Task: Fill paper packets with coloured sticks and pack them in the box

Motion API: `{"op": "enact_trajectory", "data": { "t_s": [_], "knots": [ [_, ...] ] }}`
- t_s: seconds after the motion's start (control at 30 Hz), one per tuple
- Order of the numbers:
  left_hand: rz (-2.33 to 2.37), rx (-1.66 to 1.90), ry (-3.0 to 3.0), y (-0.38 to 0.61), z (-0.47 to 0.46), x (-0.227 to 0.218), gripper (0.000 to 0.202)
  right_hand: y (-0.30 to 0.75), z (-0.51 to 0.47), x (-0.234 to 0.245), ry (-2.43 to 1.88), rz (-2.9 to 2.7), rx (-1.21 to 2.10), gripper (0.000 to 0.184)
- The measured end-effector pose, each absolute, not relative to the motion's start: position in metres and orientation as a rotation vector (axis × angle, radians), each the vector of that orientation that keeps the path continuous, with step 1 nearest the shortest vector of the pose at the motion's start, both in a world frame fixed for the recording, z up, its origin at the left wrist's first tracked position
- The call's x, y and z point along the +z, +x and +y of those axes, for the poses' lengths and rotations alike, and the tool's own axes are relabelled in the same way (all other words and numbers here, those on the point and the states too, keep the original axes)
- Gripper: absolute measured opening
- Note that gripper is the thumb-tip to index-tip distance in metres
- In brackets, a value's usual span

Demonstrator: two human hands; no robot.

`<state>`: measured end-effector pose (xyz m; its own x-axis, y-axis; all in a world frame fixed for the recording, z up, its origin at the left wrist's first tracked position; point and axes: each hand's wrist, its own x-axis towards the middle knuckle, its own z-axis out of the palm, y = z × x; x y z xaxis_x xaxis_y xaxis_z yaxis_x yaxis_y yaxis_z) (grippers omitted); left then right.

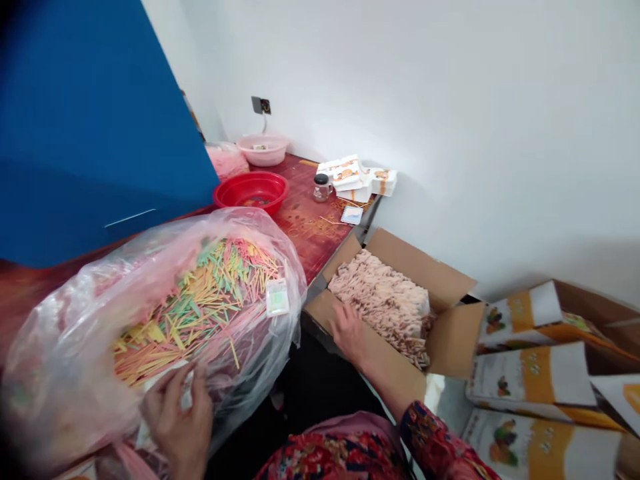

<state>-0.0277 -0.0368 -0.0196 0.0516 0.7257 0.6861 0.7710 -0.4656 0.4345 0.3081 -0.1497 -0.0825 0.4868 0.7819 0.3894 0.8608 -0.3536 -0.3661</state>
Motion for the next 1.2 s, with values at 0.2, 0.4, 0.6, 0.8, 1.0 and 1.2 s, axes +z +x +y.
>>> {"op": "enact_trajectory", "data": {
  "t_s": [0.2, 0.4, 0.6, 0.8, 1.0, 1.2],
  "knots": [
    [-1.157, -1.464, -2.740, 0.029, -0.037, -0.025, 0.015, 0.298, -0.232, -0.075, -2.584, -1.570, -0.216, 0.053],
    [-1.101, -0.970, -2.985, 0.060, -0.048, -0.027, 0.044, 0.299, -0.249, -0.055, -2.662, -1.713, -0.169, 0.039],
    [-1.143, -0.340, -2.997, 0.079, -0.070, -0.021, 0.070, 0.338, -0.250, -0.063, -2.820, -1.103, -0.334, 0.031],
    [-1.311, -0.411, -2.951, 0.075, -0.047, -0.014, 0.067, 0.380, -0.240, -0.069, -2.798, -1.098, -0.475, 0.042],
    [-1.566, -0.855, -2.960, 0.055, -0.001, -0.014, 0.048, 0.396, -0.236, -0.074, -2.887, -0.991, -0.473, 0.040],
    [-1.762, -0.716, -2.797, 0.048, 0.009, -0.020, 0.048, 0.395, -0.230, -0.070, -2.928, -0.987, -0.459, 0.039]
  ]
}}
